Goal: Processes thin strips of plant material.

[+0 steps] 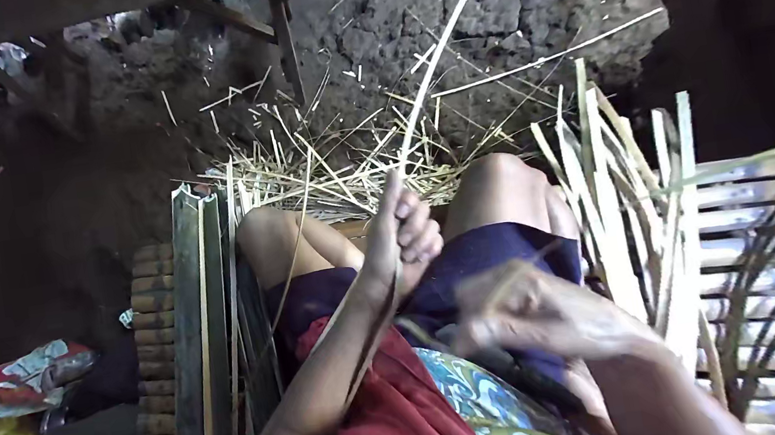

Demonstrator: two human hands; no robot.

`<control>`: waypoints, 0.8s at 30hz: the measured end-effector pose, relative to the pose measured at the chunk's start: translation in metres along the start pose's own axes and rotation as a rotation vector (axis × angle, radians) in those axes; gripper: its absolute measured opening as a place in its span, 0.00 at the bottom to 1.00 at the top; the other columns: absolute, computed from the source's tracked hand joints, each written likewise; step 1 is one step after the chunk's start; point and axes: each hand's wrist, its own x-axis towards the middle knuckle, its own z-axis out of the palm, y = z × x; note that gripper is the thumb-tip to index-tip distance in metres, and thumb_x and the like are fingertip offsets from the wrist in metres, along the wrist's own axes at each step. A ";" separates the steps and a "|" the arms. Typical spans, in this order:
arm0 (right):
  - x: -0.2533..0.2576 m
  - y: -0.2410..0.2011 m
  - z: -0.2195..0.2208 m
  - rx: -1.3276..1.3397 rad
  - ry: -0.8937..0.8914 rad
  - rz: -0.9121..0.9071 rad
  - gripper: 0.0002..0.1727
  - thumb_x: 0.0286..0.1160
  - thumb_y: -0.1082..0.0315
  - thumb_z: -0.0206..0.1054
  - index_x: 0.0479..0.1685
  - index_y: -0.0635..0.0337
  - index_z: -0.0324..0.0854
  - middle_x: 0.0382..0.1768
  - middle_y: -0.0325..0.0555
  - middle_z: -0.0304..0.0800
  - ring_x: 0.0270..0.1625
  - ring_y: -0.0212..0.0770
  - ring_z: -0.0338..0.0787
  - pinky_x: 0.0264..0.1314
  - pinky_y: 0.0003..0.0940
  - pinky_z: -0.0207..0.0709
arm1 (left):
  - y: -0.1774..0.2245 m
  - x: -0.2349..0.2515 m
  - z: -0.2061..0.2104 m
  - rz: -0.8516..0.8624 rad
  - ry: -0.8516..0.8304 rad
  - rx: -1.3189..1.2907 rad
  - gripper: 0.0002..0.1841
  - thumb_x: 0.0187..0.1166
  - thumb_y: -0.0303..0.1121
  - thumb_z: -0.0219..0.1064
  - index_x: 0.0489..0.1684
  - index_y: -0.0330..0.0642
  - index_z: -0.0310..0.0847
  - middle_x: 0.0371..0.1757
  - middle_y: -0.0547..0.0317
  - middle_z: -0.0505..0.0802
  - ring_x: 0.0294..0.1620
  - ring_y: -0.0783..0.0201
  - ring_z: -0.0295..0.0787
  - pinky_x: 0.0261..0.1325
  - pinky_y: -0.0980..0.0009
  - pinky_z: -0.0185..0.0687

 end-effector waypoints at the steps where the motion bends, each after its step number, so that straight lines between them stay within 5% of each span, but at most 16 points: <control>1: -0.007 -0.001 0.003 0.131 -0.182 0.005 0.25 0.87 0.47 0.60 0.22 0.51 0.83 0.18 0.23 0.75 0.24 0.11 0.72 0.26 0.10 0.63 | 0.007 0.008 -0.006 0.068 0.064 -0.055 0.29 0.93 0.56 0.39 0.13 0.59 0.67 0.06 0.77 0.67 0.04 0.80 0.60 0.11 0.85 0.59; 3: -0.016 -0.001 0.008 0.321 -0.395 -0.050 0.24 0.88 0.53 0.60 0.25 0.58 0.86 0.17 0.28 0.78 0.22 0.14 0.73 0.25 0.12 0.64 | 0.018 0.014 -0.015 0.156 0.161 -0.125 0.31 0.94 0.55 0.37 0.12 0.58 0.67 0.06 0.77 0.68 0.05 0.79 0.62 0.12 0.83 0.63; 4: -0.020 -0.001 0.006 0.316 -0.344 -0.045 0.23 0.88 0.53 0.60 0.28 0.57 0.89 0.19 0.28 0.81 0.24 0.13 0.75 0.27 0.10 0.66 | 0.019 0.011 -0.015 0.151 0.164 -0.108 0.31 0.94 0.56 0.36 0.12 0.58 0.67 0.06 0.77 0.68 0.05 0.79 0.63 0.13 0.83 0.64; 7: -0.029 -0.005 -0.015 0.055 0.207 0.125 0.18 0.84 0.42 0.60 0.34 0.33 0.93 0.25 0.12 0.85 0.28 0.07 0.76 0.32 0.07 0.69 | 0.005 -0.021 -0.005 -0.080 -0.024 0.096 0.30 0.89 0.62 0.45 0.12 0.59 0.69 0.08 0.78 0.72 0.07 0.82 0.67 0.13 0.85 0.64; 10: -0.017 -0.005 -0.030 -0.141 0.544 0.042 0.18 0.85 0.42 0.59 0.35 0.31 0.92 0.27 0.12 0.84 0.25 0.11 0.77 0.27 0.09 0.71 | -0.004 -0.049 0.006 -0.206 -0.066 0.107 0.27 0.92 0.45 0.48 0.10 0.56 0.68 0.10 0.77 0.74 0.10 0.82 0.70 0.16 0.85 0.67; 14: 0.010 0.001 0.005 -0.211 0.227 -0.005 0.23 0.88 0.46 0.57 0.42 0.50 0.95 0.34 0.24 0.89 0.40 0.15 0.83 0.44 0.13 0.76 | -0.002 -0.034 0.005 -0.069 0.111 0.044 0.31 0.93 0.54 0.42 0.09 0.58 0.65 0.06 0.76 0.67 0.05 0.81 0.62 0.12 0.85 0.61; 16: 0.003 0.003 0.012 0.022 -0.040 -0.017 0.23 0.89 0.48 0.57 0.30 0.51 0.87 0.25 0.24 0.78 0.33 0.11 0.74 0.36 0.09 0.66 | 0.010 -0.024 -0.010 0.057 0.147 -0.036 0.30 0.93 0.56 0.40 0.12 0.59 0.67 0.07 0.77 0.67 0.05 0.80 0.62 0.13 0.85 0.62; 18: -0.008 0.004 0.016 0.232 -0.355 -0.051 0.24 0.89 0.50 0.58 0.32 0.55 0.91 0.22 0.27 0.82 0.30 0.13 0.77 0.33 0.11 0.68 | 0.025 -0.016 -0.022 0.187 0.266 -0.115 0.31 0.94 0.55 0.38 0.11 0.58 0.67 0.05 0.77 0.67 0.04 0.79 0.62 0.11 0.84 0.63; 20: -0.011 0.007 0.018 0.245 -0.441 -0.044 0.24 0.90 0.52 0.58 0.34 0.59 0.92 0.22 0.32 0.82 0.28 0.17 0.77 0.30 0.14 0.67 | 0.028 -0.018 -0.026 0.202 0.264 -0.113 0.32 0.93 0.57 0.39 0.11 0.58 0.66 0.05 0.76 0.68 0.04 0.78 0.63 0.11 0.82 0.64; 24: -0.006 0.005 -0.009 -0.069 0.228 0.125 0.21 0.85 0.41 0.58 0.32 0.37 0.91 0.26 0.15 0.84 0.30 0.11 0.78 0.34 0.10 0.71 | 0.002 -0.055 -0.015 -0.118 0.004 0.102 0.27 0.89 0.58 0.51 0.14 0.58 0.71 0.09 0.77 0.74 0.08 0.82 0.70 0.14 0.85 0.68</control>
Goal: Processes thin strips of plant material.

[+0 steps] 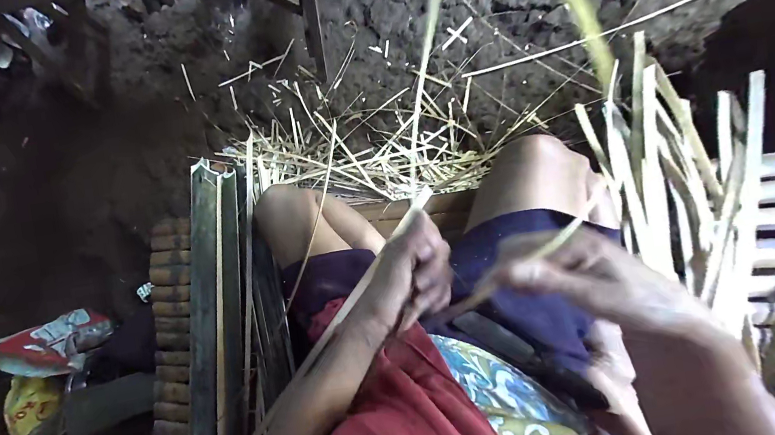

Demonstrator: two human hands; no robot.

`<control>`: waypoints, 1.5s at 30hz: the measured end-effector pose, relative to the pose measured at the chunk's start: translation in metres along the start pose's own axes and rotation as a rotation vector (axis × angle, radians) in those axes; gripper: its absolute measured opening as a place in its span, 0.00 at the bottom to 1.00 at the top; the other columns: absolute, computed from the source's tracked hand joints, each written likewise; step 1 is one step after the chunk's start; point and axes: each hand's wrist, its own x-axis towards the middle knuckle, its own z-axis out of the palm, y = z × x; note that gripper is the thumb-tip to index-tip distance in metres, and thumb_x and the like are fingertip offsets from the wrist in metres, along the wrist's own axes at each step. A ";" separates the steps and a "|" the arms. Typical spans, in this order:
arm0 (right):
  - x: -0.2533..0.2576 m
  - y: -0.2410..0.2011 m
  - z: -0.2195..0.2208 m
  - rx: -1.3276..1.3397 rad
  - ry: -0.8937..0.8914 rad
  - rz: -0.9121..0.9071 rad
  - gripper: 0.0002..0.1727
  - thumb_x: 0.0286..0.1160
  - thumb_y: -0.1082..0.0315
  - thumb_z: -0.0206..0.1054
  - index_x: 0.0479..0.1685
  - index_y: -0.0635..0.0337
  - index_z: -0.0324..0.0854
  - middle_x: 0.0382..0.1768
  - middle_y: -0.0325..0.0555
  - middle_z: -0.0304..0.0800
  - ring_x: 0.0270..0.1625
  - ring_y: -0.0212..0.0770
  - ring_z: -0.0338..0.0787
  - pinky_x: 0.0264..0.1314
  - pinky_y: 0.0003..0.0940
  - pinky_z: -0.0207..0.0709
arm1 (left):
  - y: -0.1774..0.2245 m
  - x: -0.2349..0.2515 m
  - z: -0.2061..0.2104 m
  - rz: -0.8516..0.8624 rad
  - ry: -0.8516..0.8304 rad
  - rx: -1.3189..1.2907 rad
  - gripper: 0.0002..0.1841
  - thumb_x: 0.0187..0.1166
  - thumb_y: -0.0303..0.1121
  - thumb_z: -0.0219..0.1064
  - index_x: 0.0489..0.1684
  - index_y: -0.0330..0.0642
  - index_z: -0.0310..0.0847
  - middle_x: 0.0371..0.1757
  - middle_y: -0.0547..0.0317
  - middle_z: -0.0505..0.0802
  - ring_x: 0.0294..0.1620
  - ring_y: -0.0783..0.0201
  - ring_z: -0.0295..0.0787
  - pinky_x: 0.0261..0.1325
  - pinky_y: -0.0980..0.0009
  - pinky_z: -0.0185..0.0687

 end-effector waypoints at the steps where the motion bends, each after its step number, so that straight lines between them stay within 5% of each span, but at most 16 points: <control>1: 0.006 0.000 -0.004 -0.030 0.144 -0.008 0.20 0.84 0.42 0.59 0.31 0.35 0.91 0.25 0.14 0.84 0.27 0.12 0.77 0.31 0.10 0.71 | -0.006 -0.009 0.003 -0.050 -0.001 0.017 0.26 0.90 0.50 0.51 0.13 0.57 0.70 0.10 0.77 0.75 0.09 0.82 0.70 0.15 0.85 0.68; 4: 0.019 -0.004 0.012 -0.029 0.125 -0.041 0.20 0.84 0.44 0.60 0.39 0.41 0.94 0.31 0.19 0.89 0.29 0.15 0.81 0.31 0.13 0.75 | -0.008 -0.013 0.009 -0.050 0.163 -0.020 0.29 0.94 0.46 0.42 0.10 0.56 0.67 0.09 0.75 0.73 0.09 0.81 0.66 0.16 0.85 0.65; 6: 0.022 0.000 0.033 0.016 -0.084 -0.055 0.20 0.85 0.46 0.61 0.41 0.48 0.94 0.34 0.22 0.89 0.38 0.14 0.84 0.40 0.13 0.79 | -0.004 -0.004 0.005 0.040 0.233 -0.031 0.30 0.93 0.53 0.43 0.10 0.57 0.65 0.07 0.76 0.68 0.05 0.81 0.61 0.12 0.86 0.61; 9: 0.009 0.005 0.034 0.210 -0.437 -0.109 0.23 0.91 0.49 0.55 0.36 0.52 0.90 0.23 0.22 0.77 0.30 0.10 0.73 0.35 0.08 0.66 | 0.015 0.005 -0.007 0.185 0.333 -0.153 0.31 0.93 0.56 0.41 0.11 0.59 0.66 0.06 0.77 0.67 0.04 0.81 0.62 0.11 0.85 0.62; 11: 0.000 0.007 0.031 0.300 -0.591 -0.117 0.23 0.91 0.52 0.56 0.39 0.56 0.92 0.24 0.24 0.82 0.31 0.10 0.76 0.37 0.09 0.68 | 0.021 0.008 -0.015 0.270 0.421 -0.216 0.30 0.94 0.55 0.39 0.12 0.58 0.65 0.06 0.77 0.67 0.04 0.80 0.61 0.11 0.84 0.62; 14: 0.000 0.006 0.025 0.201 -0.334 -0.034 0.22 0.88 0.45 0.56 0.39 0.45 0.92 0.29 0.20 0.87 0.33 0.10 0.80 0.38 0.09 0.73 | 0.007 -0.005 -0.013 0.100 0.226 -0.083 0.30 0.89 0.63 0.45 0.13 0.59 0.68 0.07 0.78 0.68 0.06 0.82 0.63 0.12 0.86 0.61; 16: 0.008 0.002 0.016 0.041 -0.014 0.007 0.19 0.86 0.43 0.58 0.35 0.37 0.92 0.28 0.15 0.85 0.30 0.11 0.79 0.34 0.08 0.72 | -0.003 -0.020 -0.006 -0.056 0.091 -0.011 0.27 0.91 0.53 0.48 0.13 0.57 0.69 0.08 0.76 0.74 0.07 0.82 0.68 0.13 0.85 0.65; 18: 0.019 0.000 0.016 -0.012 0.093 -0.016 0.20 0.84 0.43 0.59 0.35 0.39 0.94 0.28 0.16 0.86 0.29 0.13 0.79 0.31 0.10 0.73 | -0.005 -0.028 0.003 -0.110 0.140 -0.029 0.28 0.94 0.45 0.42 0.11 0.55 0.67 0.08 0.76 0.73 0.07 0.82 0.66 0.14 0.86 0.63; 22: 0.023 0.006 0.052 -0.024 -0.169 -0.092 0.25 0.86 0.45 0.60 0.35 0.53 0.94 0.38 0.30 0.92 0.42 0.16 0.85 0.46 0.18 0.79 | 0.001 -0.014 -0.006 0.069 0.257 -0.053 0.32 0.94 0.52 0.37 0.10 0.57 0.65 0.06 0.76 0.68 0.04 0.81 0.61 0.11 0.85 0.60; 26: 0.004 0.005 0.053 0.241 -0.560 -0.196 0.22 0.90 0.54 0.58 0.43 0.58 0.94 0.27 0.31 0.84 0.36 0.16 0.78 0.41 0.12 0.70 | 0.014 -0.007 -0.023 0.239 0.323 -0.232 0.30 0.95 0.53 0.37 0.16 0.57 0.69 0.06 0.77 0.69 0.03 0.80 0.63 0.10 0.84 0.64; 29: 0.002 0.004 0.044 0.134 -0.244 -0.057 0.20 0.88 0.48 0.58 0.40 0.46 0.94 0.29 0.21 0.86 0.36 0.11 0.80 0.41 0.10 0.73 | 0.006 -0.018 -0.018 0.104 0.242 0.022 0.28 0.95 0.51 0.38 0.18 0.57 0.70 0.08 0.77 0.71 0.06 0.81 0.66 0.14 0.86 0.65; 32: 0.016 0.005 0.032 -0.014 0.071 -0.021 0.18 0.83 0.47 0.62 0.32 0.42 0.92 0.28 0.18 0.84 0.30 0.13 0.78 0.32 0.10 0.72 | -0.003 -0.036 -0.003 -0.002 0.157 0.128 0.25 0.91 0.39 0.47 0.13 0.53 0.71 0.10 0.75 0.74 0.10 0.82 0.68 0.17 0.86 0.66; 36: 0.024 0.006 0.051 0.096 -0.196 -0.102 0.20 0.87 0.49 0.61 0.46 0.52 0.94 0.40 0.24 0.92 0.43 0.13 0.85 0.47 0.13 0.79 | -0.003 -0.033 0.004 0.130 0.338 -0.032 0.29 0.95 0.46 0.41 0.12 0.55 0.67 0.09 0.75 0.70 0.08 0.81 0.64 0.15 0.85 0.64; 38: 0.020 0.009 0.058 0.187 -0.357 -0.119 0.21 0.88 0.52 0.60 0.36 0.56 0.91 0.29 0.24 0.84 0.35 0.11 0.77 0.39 0.10 0.70 | 0.002 -0.025 -0.001 0.169 0.389 -0.097 0.30 0.96 0.50 0.37 0.13 0.56 0.65 0.07 0.76 0.67 0.05 0.81 0.61 0.12 0.86 0.60; 41: 0.008 0.010 0.058 0.332 -0.605 -0.128 0.21 0.89 0.55 0.59 0.40 0.59 0.93 0.26 0.27 0.84 0.33 0.12 0.77 0.38 0.10 0.69 | 0.009 -0.021 -0.016 0.242 0.504 -0.175 0.31 0.95 0.52 0.37 0.12 0.58 0.65 0.06 0.78 0.67 0.04 0.81 0.60 0.11 0.85 0.60; 45: 0.013 0.013 0.049 0.157 -0.129 0.035 0.20 0.86 0.47 0.61 0.34 0.44 0.94 0.28 0.19 0.87 0.32 0.12 0.80 0.36 0.11 0.74 | -0.004 -0.036 -0.018 0.146 0.311 0.123 0.27 0.94 0.51 0.43 0.16 0.55 0.70 0.11 0.74 0.75 0.09 0.80 0.68 0.16 0.85 0.67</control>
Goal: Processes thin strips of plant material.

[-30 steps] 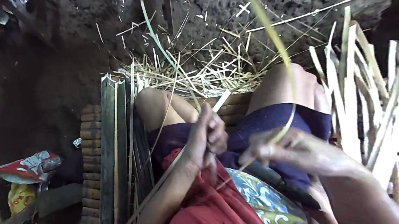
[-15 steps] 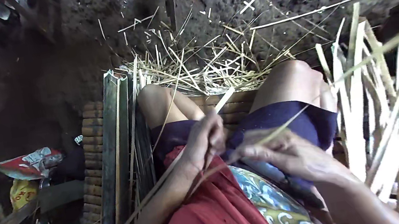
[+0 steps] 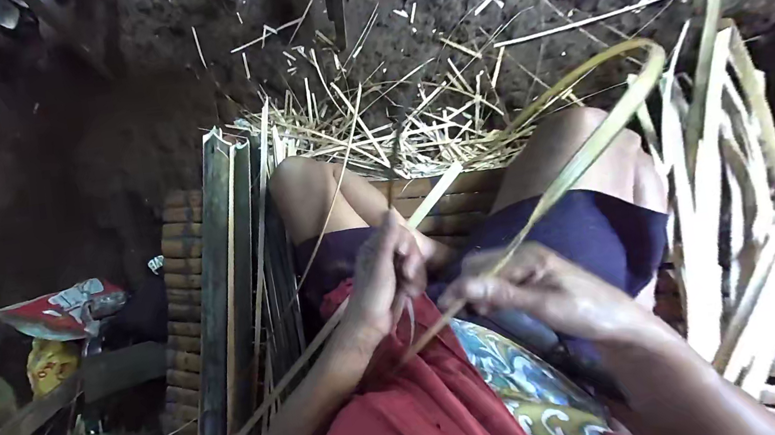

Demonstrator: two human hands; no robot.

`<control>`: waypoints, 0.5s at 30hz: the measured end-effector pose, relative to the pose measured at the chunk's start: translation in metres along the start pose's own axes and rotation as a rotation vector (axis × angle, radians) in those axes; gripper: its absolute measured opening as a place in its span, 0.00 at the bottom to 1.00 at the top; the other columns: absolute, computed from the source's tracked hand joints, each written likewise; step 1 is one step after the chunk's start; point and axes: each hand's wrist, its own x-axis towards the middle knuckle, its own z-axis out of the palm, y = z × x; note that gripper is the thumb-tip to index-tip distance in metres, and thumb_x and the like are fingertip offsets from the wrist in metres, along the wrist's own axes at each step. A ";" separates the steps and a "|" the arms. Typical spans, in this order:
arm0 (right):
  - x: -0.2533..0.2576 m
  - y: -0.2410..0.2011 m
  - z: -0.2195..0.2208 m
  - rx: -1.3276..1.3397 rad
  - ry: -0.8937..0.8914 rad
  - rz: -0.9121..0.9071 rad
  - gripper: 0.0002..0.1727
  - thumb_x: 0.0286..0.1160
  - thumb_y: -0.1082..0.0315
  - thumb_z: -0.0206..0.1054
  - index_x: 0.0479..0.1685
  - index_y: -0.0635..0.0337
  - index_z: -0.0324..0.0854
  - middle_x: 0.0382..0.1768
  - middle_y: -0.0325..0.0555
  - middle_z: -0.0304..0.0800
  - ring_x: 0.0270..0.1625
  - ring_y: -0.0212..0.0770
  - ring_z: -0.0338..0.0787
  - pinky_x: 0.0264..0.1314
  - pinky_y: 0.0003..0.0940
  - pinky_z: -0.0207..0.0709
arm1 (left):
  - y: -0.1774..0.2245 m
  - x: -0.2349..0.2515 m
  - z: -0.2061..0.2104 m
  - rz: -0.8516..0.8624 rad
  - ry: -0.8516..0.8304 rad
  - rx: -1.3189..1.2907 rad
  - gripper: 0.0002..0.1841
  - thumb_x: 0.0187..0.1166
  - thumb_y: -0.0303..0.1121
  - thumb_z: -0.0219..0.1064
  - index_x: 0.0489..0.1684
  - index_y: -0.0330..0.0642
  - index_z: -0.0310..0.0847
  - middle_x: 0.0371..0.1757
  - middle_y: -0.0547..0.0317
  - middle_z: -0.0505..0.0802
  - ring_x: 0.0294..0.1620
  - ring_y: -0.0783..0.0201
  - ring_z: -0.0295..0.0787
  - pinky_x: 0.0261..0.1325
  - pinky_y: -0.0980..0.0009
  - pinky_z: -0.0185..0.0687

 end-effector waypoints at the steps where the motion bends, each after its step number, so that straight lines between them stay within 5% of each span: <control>1: 0.006 0.000 -0.005 -0.015 0.119 0.001 0.19 0.84 0.47 0.62 0.31 0.42 0.93 0.27 0.18 0.86 0.29 0.14 0.79 0.33 0.12 0.73 | -0.001 -0.005 0.003 0.005 -0.030 0.047 0.26 0.93 0.48 0.46 0.16 0.54 0.71 0.13 0.73 0.76 0.11 0.80 0.69 0.18 0.85 0.68; 5: 0.030 -0.009 -0.005 0.029 0.051 -0.090 0.16 0.83 0.49 0.64 0.42 0.45 0.94 0.33 0.22 0.91 0.30 0.16 0.82 0.31 0.12 0.75 | 0.011 0.004 0.019 0.127 0.028 0.007 0.27 0.94 0.50 0.43 0.16 0.55 0.69 0.12 0.74 0.71 0.09 0.80 0.63 0.15 0.85 0.64; 8: 0.033 -0.012 -0.002 0.014 0.026 -0.092 0.15 0.83 0.53 0.64 0.35 0.47 0.93 0.27 0.23 0.86 0.28 0.17 0.80 0.30 0.11 0.75 | 0.034 0.029 0.020 0.260 0.105 -0.086 0.29 0.96 0.50 0.36 0.16 0.56 0.67 0.09 0.76 0.70 0.06 0.81 0.61 0.12 0.86 0.61; 15: -0.018 0.017 -0.002 0.214 -0.220 -0.021 0.17 0.88 0.49 0.60 0.41 0.41 0.94 0.31 0.14 0.88 0.36 0.09 0.82 0.42 0.08 0.76 | 0.065 0.017 -0.058 0.472 0.489 -0.237 0.29 0.95 0.53 0.34 0.16 0.59 0.67 0.08 0.78 0.70 0.06 0.81 0.62 0.13 0.85 0.63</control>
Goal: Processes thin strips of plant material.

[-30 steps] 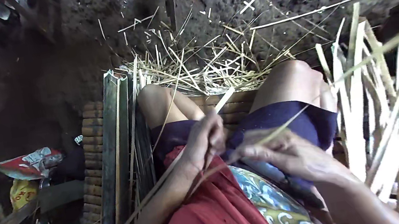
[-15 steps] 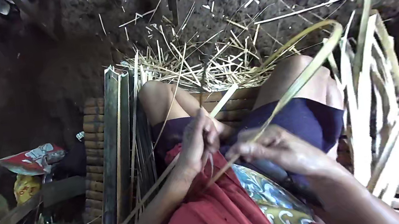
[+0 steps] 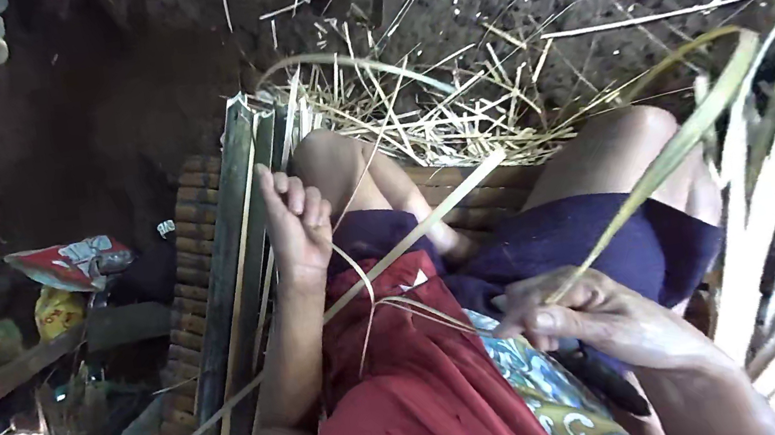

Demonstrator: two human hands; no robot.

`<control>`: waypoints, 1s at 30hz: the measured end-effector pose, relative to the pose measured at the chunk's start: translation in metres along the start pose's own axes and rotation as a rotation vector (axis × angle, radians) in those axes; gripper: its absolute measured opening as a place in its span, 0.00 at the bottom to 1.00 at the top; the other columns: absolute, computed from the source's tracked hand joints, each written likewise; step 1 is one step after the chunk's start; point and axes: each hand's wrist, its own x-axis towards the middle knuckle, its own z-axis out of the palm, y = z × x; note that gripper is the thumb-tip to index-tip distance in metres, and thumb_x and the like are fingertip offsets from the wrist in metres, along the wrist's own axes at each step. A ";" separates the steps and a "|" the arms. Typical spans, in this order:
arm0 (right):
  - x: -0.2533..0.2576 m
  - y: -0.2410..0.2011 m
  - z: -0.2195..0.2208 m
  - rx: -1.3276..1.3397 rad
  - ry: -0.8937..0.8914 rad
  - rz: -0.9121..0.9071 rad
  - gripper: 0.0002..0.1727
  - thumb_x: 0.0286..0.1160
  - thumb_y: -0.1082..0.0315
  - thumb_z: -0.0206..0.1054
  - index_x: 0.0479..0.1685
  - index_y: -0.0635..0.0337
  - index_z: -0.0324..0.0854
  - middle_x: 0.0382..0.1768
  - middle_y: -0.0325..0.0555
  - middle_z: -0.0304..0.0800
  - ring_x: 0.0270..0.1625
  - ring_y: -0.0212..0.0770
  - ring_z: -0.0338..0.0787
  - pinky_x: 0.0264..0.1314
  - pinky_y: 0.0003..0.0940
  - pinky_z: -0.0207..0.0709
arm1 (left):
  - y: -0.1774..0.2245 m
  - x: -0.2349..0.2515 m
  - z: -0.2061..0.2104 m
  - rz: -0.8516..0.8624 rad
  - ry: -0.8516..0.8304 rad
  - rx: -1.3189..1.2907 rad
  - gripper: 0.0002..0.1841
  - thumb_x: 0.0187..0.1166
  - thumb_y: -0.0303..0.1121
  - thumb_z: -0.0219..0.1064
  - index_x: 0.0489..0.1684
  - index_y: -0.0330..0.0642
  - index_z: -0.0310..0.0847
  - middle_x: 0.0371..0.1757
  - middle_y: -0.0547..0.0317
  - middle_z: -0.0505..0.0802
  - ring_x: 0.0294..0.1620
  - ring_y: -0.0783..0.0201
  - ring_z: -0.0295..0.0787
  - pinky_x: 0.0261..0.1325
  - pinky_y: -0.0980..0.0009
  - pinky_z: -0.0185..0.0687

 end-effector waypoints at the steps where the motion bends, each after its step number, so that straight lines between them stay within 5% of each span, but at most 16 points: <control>1: -0.006 0.005 0.002 0.020 -0.024 0.019 0.16 0.88 0.50 0.60 0.41 0.42 0.94 0.31 0.15 0.89 0.36 0.09 0.83 0.43 0.08 0.76 | 0.004 0.000 -0.016 0.014 0.064 0.017 0.29 0.95 0.54 0.33 0.17 0.59 0.67 0.07 0.79 0.70 0.05 0.81 0.63 0.13 0.85 0.63; 5: -0.026 0.015 0.012 0.118 -0.010 0.107 0.15 0.87 0.50 0.61 0.44 0.38 0.95 0.30 0.14 0.90 0.31 0.09 0.83 0.36 0.07 0.77 | 0.023 -0.012 -0.077 0.049 0.243 0.058 0.30 0.96 0.53 0.33 0.15 0.60 0.65 0.06 0.79 0.68 0.04 0.81 0.61 0.11 0.85 0.61; 9: -0.041 0.008 -0.007 0.135 0.295 0.181 0.18 0.84 0.42 0.60 0.38 0.33 0.94 0.22 0.14 0.87 0.22 0.13 0.81 0.26 0.10 0.75 | 0.044 -0.043 -0.120 -0.060 0.003 0.148 0.29 0.95 0.50 0.40 0.12 0.58 0.67 0.07 0.77 0.67 0.04 0.81 0.59 0.11 0.86 0.60; 12: -0.049 0.004 -0.017 0.159 0.268 0.202 0.19 0.84 0.42 0.61 0.38 0.37 0.95 0.19 0.15 0.84 0.20 0.13 0.79 0.25 0.09 0.74 | 0.061 -0.058 -0.143 -0.180 -0.178 0.262 0.25 0.92 0.51 0.52 0.15 0.56 0.71 0.08 0.77 0.68 0.04 0.83 0.59 0.10 0.88 0.59; 14: -0.055 -0.002 -0.024 0.167 0.235 0.223 0.18 0.83 0.43 0.62 0.38 0.37 0.95 0.17 0.15 0.82 0.19 0.12 0.77 0.23 0.09 0.71 | 0.074 -0.061 -0.155 -0.209 -0.150 0.337 0.25 0.90 0.51 0.53 0.14 0.58 0.72 0.07 0.78 0.68 0.04 0.84 0.58 0.10 0.88 0.59; 19: -0.062 -0.027 -0.063 0.018 0.457 0.364 0.22 0.77 0.38 0.65 0.16 0.33 0.85 0.11 0.17 0.76 0.13 0.14 0.71 0.16 0.10 0.66 | 0.095 -0.071 -0.172 -0.091 -0.031 0.250 0.23 0.88 0.48 0.57 0.14 0.61 0.78 0.08 0.82 0.70 0.07 0.85 0.61 0.13 0.87 0.61; 23: 0.002 -0.058 -0.090 -0.357 0.507 0.555 0.27 0.88 0.53 0.44 0.14 0.42 0.74 0.10 0.26 0.73 0.12 0.21 0.69 0.16 0.17 0.64 | 0.109 -0.050 -0.152 0.047 -0.207 0.116 0.20 0.80 0.56 0.63 0.20 0.59 0.85 0.08 0.81 0.74 0.07 0.84 0.68 0.12 0.86 0.65; 27: 0.099 -0.070 -0.125 -0.705 0.135 0.727 0.27 0.95 0.54 0.46 0.25 0.56 0.78 0.15 0.32 0.71 0.15 0.26 0.67 0.21 0.24 0.62 | 0.139 -0.015 -0.096 0.230 -0.424 0.315 0.19 0.82 0.62 0.56 0.36 0.66 0.88 0.09 0.85 0.74 0.08 0.85 0.67 0.13 0.86 0.66; 28: 0.122 -0.075 -0.125 -0.838 0.054 0.782 0.27 0.95 0.53 0.48 0.27 0.58 0.80 0.17 0.37 0.73 0.17 0.30 0.68 0.23 0.29 0.64 | 0.146 -0.010 -0.079 0.258 -0.458 0.367 0.20 0.86 0.61 0.52 0.44 0.66 0.88 0.09 0.85 0.76 0.08 0.86 0.68 0.14 0.86 0.67; 30: 0.160 -0.086 -0.120 -1.113 -0.006 0.897 0.29 0.92 0.48 0.53 0.43 0.67 0.88 0.35 0.58 0.85 0.36 0.53 0.81 0.43 0.57 0.73 | 0.153 -0.006 -0.046 0.309 -0.490 0.506 0.21 0.91 0.56 0.45 0.50 0.64 0.85 0.09 0.85 0.74 0.05 0.85 0.65 0.12 0.86 0.66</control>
